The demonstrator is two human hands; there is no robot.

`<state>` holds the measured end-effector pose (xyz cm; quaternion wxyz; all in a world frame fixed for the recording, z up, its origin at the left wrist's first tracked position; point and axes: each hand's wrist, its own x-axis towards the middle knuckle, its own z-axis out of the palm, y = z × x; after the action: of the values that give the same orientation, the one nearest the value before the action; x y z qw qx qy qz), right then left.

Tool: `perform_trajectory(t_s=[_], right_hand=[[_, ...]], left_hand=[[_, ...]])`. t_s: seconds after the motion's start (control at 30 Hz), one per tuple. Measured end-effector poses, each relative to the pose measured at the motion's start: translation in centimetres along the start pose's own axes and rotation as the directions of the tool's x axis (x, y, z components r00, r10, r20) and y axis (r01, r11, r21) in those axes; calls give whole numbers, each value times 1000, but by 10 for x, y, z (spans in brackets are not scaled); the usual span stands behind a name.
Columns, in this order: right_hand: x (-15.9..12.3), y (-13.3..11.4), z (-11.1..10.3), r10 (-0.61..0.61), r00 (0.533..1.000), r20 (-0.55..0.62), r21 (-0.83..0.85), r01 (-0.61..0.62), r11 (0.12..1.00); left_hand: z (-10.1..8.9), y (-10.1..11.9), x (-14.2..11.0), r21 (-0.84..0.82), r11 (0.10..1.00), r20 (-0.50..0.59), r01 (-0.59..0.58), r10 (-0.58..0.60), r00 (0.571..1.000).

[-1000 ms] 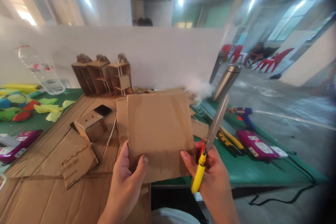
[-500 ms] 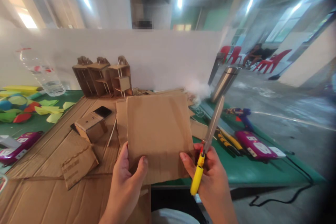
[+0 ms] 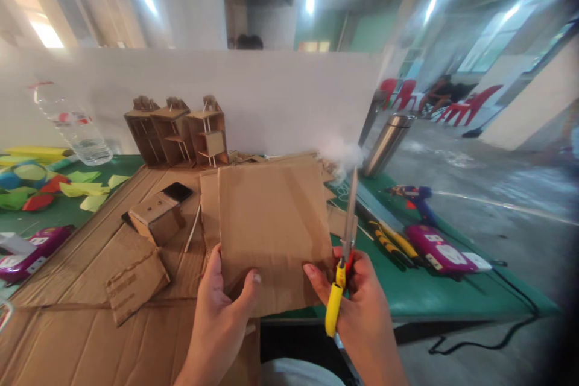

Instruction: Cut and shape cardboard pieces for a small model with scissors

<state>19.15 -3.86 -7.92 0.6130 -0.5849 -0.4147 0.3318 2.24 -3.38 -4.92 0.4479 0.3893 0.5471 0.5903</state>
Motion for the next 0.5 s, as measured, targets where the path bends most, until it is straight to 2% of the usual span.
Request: perform_trajectory(t_s=[0.23,0.37,0.5], right_hand=[[-2,0,2,-9,1000,17,40,9,999],[-1,0,2,-2,1000,-19,38,3,999],[-3,-4,4,14,1000,6,28,-15,1000]], left_hand=[[0,1,0,7,1000,13,-12,12,1000],[-1,-2,1,19,1000,7,-1,1,1000],[-2,-4,1,11,1000,23,17,-17,1000]])
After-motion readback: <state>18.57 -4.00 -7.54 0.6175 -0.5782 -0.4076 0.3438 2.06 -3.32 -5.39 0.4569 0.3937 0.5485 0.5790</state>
